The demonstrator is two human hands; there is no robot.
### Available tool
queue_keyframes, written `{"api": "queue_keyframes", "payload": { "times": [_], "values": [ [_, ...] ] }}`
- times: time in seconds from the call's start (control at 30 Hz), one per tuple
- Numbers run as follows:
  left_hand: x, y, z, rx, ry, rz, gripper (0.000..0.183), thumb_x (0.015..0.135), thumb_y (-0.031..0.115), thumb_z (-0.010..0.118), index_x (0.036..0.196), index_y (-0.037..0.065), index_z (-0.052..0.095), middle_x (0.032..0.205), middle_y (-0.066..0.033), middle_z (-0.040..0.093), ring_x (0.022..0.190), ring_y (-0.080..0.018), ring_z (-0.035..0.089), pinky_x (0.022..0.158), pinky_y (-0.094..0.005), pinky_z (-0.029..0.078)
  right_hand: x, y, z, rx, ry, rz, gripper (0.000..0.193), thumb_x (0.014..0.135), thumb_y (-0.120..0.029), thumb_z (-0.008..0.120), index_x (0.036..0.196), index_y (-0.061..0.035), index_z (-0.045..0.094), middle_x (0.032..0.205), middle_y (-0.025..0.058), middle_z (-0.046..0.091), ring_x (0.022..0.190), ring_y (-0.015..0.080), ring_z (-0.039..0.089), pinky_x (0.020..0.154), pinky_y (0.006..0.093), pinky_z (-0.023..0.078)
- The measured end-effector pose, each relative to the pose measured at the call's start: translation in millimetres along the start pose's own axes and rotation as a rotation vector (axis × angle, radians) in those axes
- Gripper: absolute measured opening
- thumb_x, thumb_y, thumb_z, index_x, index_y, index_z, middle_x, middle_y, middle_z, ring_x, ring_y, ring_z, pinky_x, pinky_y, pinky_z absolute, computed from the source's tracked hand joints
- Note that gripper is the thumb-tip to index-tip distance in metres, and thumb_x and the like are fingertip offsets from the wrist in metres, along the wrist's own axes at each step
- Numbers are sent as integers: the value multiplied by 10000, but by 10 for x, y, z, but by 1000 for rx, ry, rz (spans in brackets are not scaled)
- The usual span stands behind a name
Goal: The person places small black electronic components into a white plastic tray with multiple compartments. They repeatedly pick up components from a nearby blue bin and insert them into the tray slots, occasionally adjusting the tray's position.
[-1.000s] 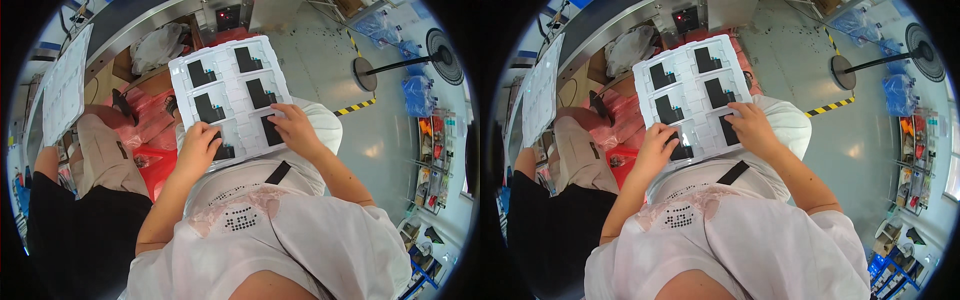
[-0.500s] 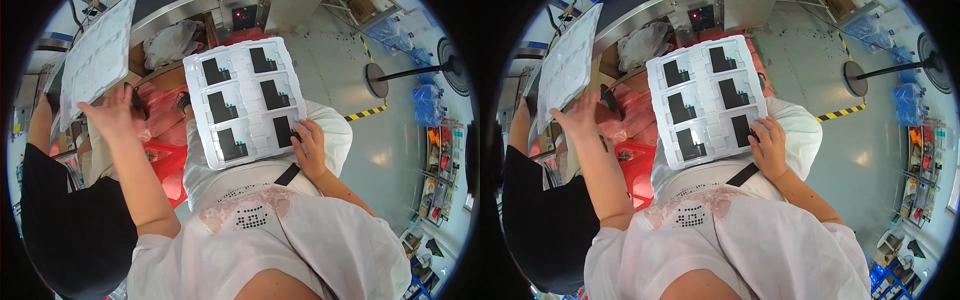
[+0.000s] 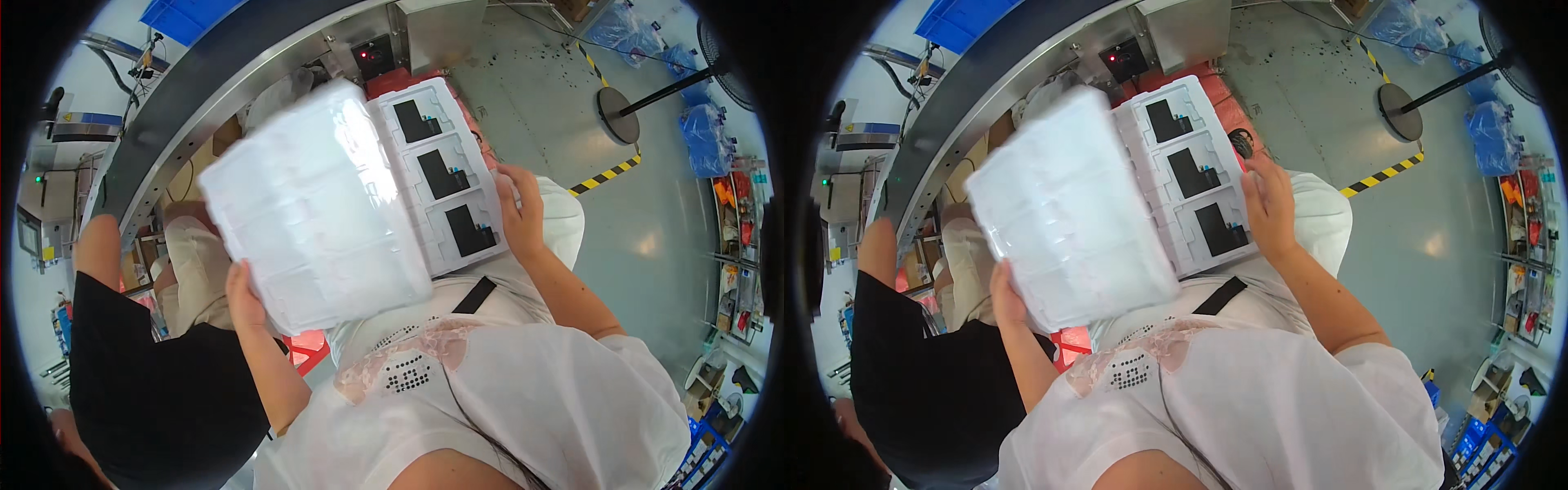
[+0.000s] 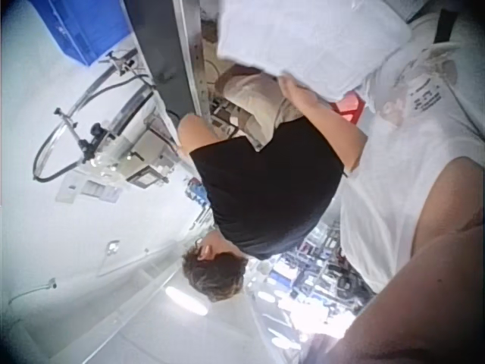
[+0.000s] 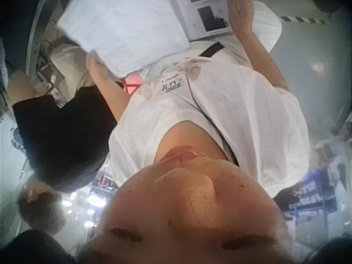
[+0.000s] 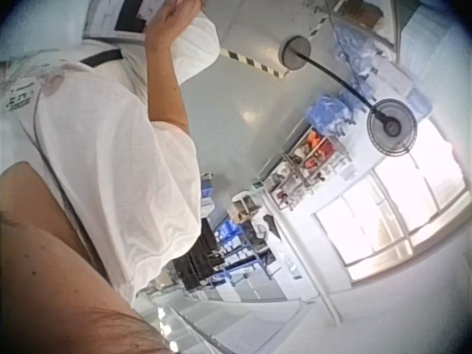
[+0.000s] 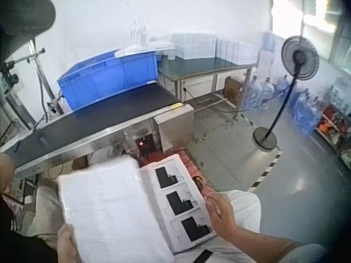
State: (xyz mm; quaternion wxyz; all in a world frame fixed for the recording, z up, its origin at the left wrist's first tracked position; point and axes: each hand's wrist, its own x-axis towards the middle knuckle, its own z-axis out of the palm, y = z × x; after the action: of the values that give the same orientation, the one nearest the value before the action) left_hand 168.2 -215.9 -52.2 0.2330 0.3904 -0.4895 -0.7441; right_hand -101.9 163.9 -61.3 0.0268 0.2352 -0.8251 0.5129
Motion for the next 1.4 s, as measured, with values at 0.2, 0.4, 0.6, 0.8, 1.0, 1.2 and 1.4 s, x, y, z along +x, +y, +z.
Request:
{"api": "queue_keyframes", "payload": {
  "times": [0.2, 0.4, 0.6, 0.8, 1.0, 1.2, 1.4],
  "values": [
    [96, -295, 831, 507, -240, -274, 351, 928, 267, 578, 1104, -37, 574, 1033, -87, 640, 896, -172, 612, 792, -316, 496, 381, 126, 471, -256, -107, 33, 556, 903, -318, 576, 1285, 53, 414, 1190, 227, 514, 1061, 380, 524, 865, 402, 447],
    [141, -394, 1076, 429, -231, -398, 356, 945, 297, 537, 1100, -23, 565, 1057, -93, 624, 882, -185, 591, 743, -331, 491, 314, -10, 450, -263, -255, 263, 603, 916, -271, 527, 1358, 73, 304, 1267, 302, 448, 1125, 447, 489, 920, 482, 421],
    [-127, -426, 1251, 589, -219, -244, 392, 960, 274, 485, 1194, -38, 524, 1109, -121, 603, 951, -199, 582, 840, -336, 459, -103, 87, 312, -335, -167, 178, 576, 913, -237, 523, 1354, 70, 317, 1277, 308, 450, 1103, 457, 507, 942, 468, 409],
    [106, -475, 1450, 904, -190, -171, 409, 960, 227, 452, 1267, -43, 469, 1209, -189, 579, 1126, -272, 543, 934, -347, 414, 11, -201, 52, -315, -335, 443, 510, 939, -283, 499, 1313, 51, 402, 1136, 305, 566, 1063, 430, 549, 927, 422, 417],
    [123, -671, 1361, 614, -145, -142, 457, 954, 184, 441, 1342, -49, 375, 1275, -236, 524, 1186, -317, 505, 982, -332, 382, 210, 68, 246, -79, -256, 364, 412, 955, -330, 463, 1191, 7, 485, 1008, 245, 620, 963, 409, 584, 833, 451, 436],
    [50, -766, 1411, 746, -66, 74, 383, 953, 141, 427, 1277, -64, 424, 1186, -246, 557, 1105, -344, 536, 958, -359, 393, 262, 124, 266, -113, -354, 455, 480, 967, -344, 452, 1322, -22, 414, 1102, 232, 601, 1040, 356, 568, 892, 397, 427],
    [-37, -874, 1546, 517, 8, 141, 356, 938, 133, 441, 1213, -90, 466, 1114, -268, 576, 1056, -373, 551, 947, -392, 400, 277, 308, 229, -163, -289, 349, 434, 949, -297, 522, 1267, -4, 486, 1128, 180, 609, 1019, 262, 586, 873, 346, 456]
  ]
}}
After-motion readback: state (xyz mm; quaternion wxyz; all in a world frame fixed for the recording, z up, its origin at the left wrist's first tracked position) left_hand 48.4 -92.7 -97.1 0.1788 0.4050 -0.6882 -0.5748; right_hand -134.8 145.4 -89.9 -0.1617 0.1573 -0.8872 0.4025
